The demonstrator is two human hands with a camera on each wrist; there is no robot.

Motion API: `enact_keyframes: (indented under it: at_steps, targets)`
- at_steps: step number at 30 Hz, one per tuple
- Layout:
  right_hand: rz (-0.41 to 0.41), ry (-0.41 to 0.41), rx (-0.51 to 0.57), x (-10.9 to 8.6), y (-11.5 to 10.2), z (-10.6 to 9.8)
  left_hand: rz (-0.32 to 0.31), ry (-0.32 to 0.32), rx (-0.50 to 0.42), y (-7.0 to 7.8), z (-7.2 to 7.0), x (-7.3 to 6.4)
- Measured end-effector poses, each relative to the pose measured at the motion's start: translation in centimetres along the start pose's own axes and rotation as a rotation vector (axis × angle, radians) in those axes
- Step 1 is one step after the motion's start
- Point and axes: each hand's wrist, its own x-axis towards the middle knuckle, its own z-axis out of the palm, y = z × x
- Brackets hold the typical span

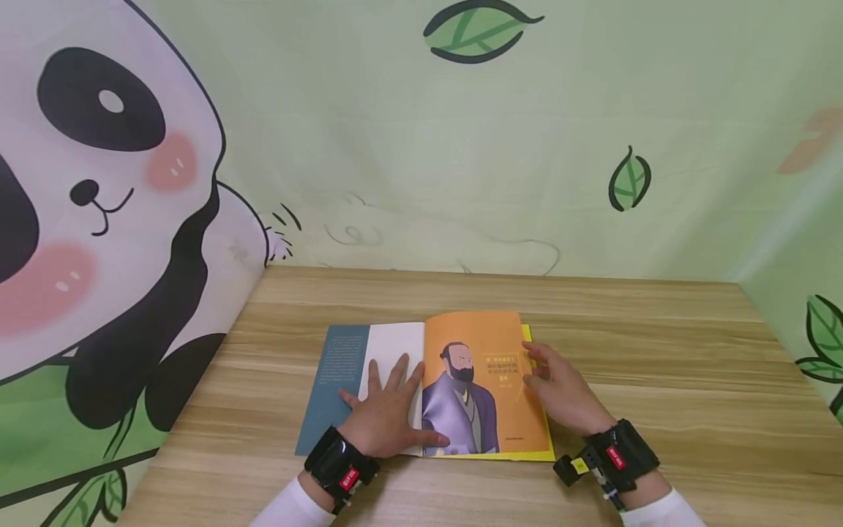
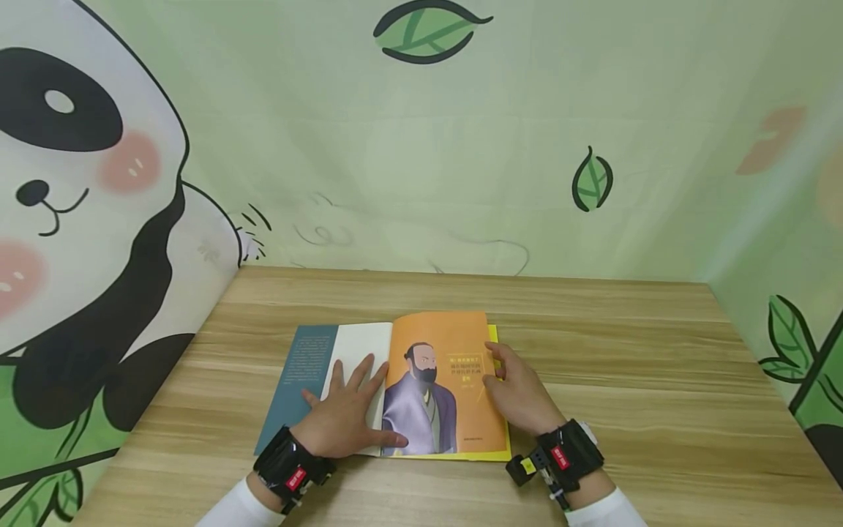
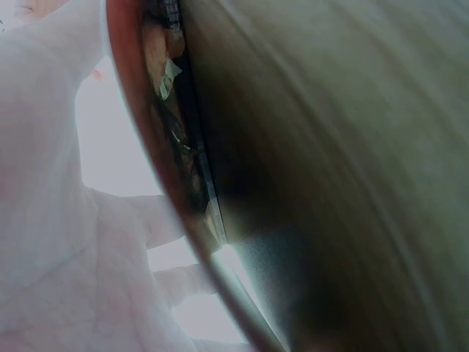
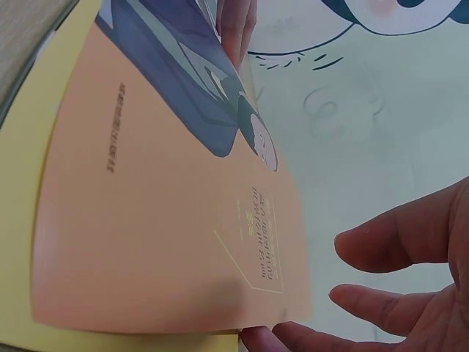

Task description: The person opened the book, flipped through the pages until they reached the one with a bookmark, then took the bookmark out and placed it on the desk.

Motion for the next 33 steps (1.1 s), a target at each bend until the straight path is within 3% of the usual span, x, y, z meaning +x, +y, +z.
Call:
enact_keyframes:
  at_steps: [33]
  targets:
    - [-0.008,-0.008,0.020,-0.11,-0.15,-0.19,-0.001,0.009,-0.001,0.15,-0.20,-0.08]
